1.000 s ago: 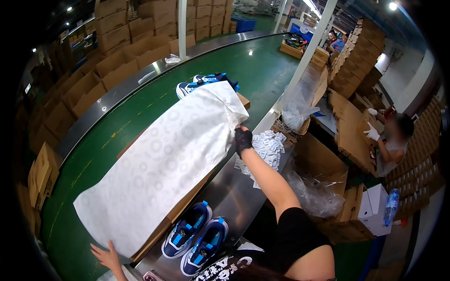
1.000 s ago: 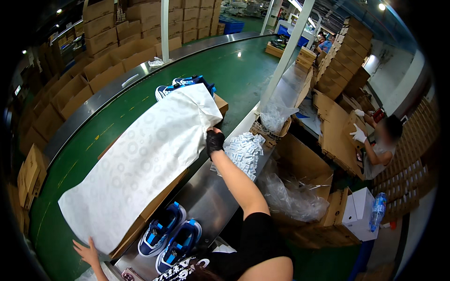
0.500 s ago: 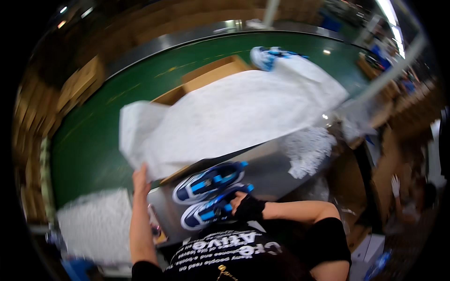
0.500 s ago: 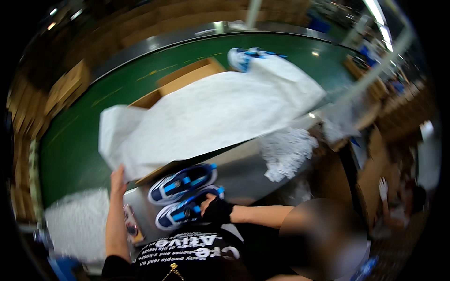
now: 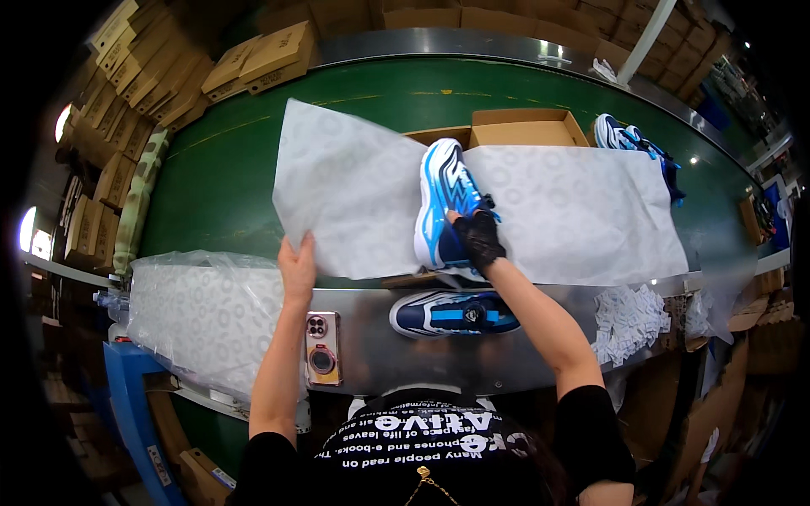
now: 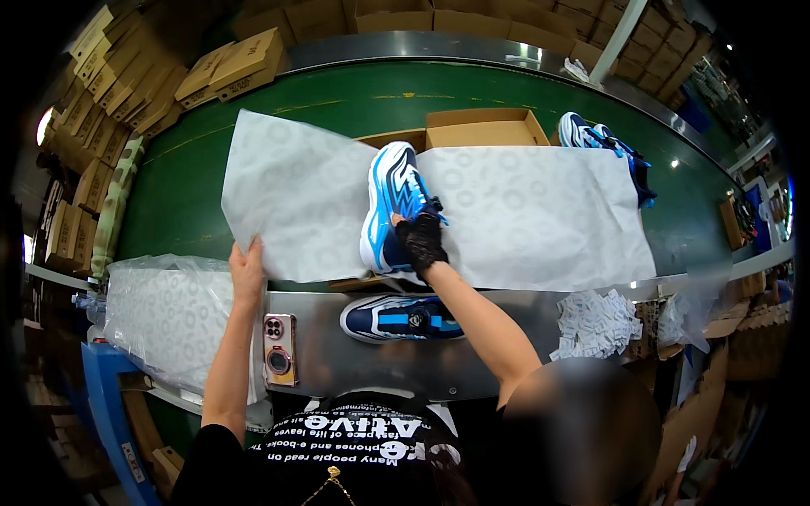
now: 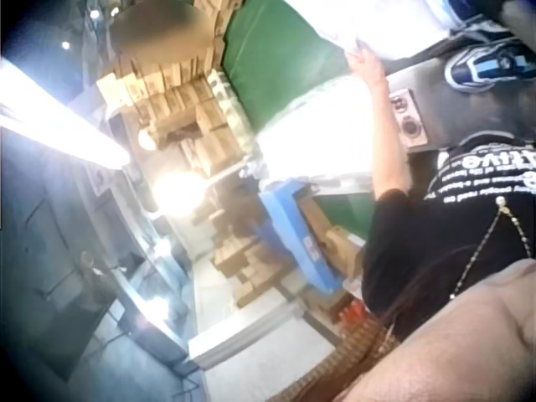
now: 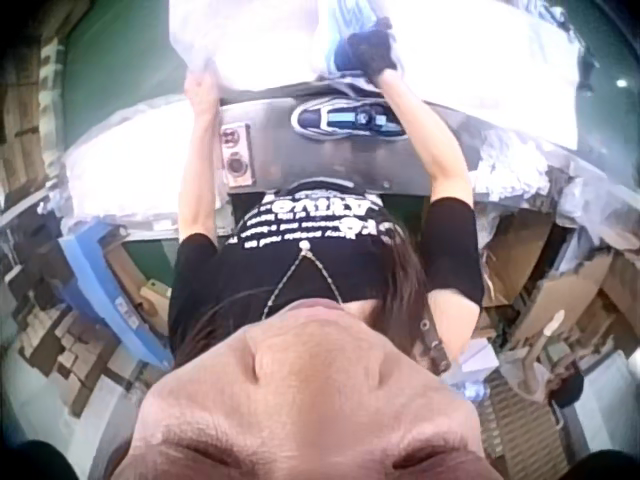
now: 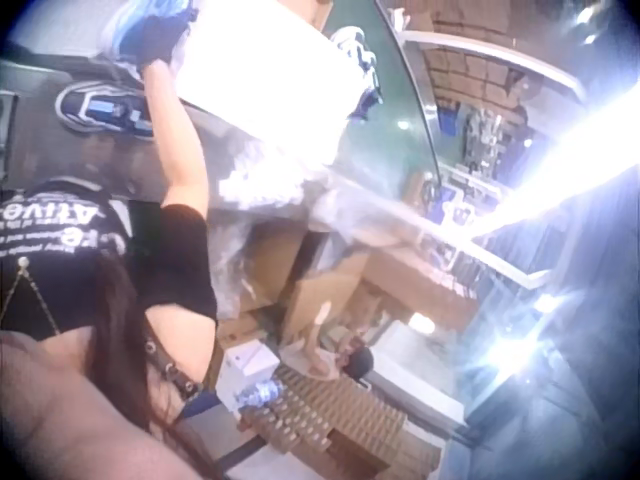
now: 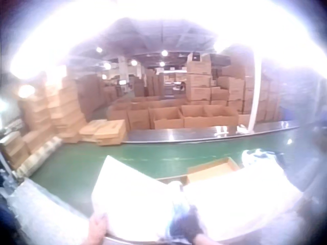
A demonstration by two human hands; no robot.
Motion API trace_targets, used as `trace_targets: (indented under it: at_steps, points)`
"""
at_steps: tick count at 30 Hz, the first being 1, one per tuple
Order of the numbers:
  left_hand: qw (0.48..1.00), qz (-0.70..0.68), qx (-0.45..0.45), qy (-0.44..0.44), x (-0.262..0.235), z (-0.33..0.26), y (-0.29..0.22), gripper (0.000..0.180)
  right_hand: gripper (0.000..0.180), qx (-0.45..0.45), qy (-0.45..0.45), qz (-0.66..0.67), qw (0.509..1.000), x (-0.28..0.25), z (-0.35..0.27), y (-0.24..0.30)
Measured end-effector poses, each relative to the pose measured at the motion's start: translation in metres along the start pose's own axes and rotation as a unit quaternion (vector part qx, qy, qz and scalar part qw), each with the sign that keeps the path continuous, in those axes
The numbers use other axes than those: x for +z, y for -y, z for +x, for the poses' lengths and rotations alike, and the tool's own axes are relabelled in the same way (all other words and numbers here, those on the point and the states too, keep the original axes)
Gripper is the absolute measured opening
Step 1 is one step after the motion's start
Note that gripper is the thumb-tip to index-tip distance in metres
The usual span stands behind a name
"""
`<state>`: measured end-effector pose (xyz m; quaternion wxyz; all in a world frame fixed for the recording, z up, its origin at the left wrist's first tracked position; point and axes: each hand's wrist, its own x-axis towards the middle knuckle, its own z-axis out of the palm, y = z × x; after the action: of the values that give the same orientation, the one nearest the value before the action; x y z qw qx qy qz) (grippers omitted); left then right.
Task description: The person packs shoes into boxes by placing a pair of blue and white sneakers onto tissue paper in a box, folding the paper over them, and closing the box before placing it on a stack.
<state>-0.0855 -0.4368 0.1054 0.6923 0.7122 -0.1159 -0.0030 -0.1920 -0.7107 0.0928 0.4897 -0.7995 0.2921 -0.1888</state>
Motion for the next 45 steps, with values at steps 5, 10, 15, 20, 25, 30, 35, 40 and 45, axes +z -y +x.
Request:
trace_targets:
  at_steps: [5, 10, 15, 20, 25, 30, 35, 40, 45]
  points:
    - [0.966, 0.081, 0.020, 0.243, 0.070, -0.022, -0.056, 0.029, 0.045, 0.014, 0.232, 0.128, 0.964, 0.080, 0.021, -0.016]
    - [0.951, 0.023, -0.073, 0.299, 0.082, 0.008, -0.024, 0.040, 0.045, -0.141, 0.227, 0.097, 0.959, 0.063, -0.004, -0.027]
    - [0.859, 0.365, 0.267, 0.241, 0.099, 0.019, 0.017, 0.044, 0.047, -0.109, 0.116, -0.422, 0.893, -0.048, -0.016, -0.016]
    - [0.628, 0.632, 0.226, 0.395, 0.117, 0.019, 0.049, 0.053, 0.041, -0.120, 0.060, -0.301, 0.944, -0.114, -0.045, -0.063]
    - [0.742, 0.571, 0.213, 0.280, 0.097, 0.009, 0.042, 0.046, 0.011, -0.147, -0.272, -0.154, 0.938, -0.146, -0.106, -0.042]
    - [0.844, 0.257, 0.003, 0.470, 0.080, -0.058, -0.021, 0.056, 0.037, 0.319, 0.082, 0.149, 0.932, -0.126, -0.152, -0.145]
    - [0.866, 0.278, 0.161, 0.383, 0.076, -0.101, -0.021, 0.077, 0.050, 0.298, 0.299, 0.276, 0.863, -0.106, -0.138, -0.055]
    - [0.949, 0.120, -0.072, 0.281, 0.055, -0.087, -0.051, 0.070, 0.056, 0.140, 0.325, 0.423, 0.834, -0.097, -0.110, -0.005]
    - [0.977, 0.070, -0.098, 0.177, 0.057, -0.053, -0.073, 0.064, 0.044, 0.107, 0.396, 0.335, 0.848, -0.091, -0.099, -0.005]
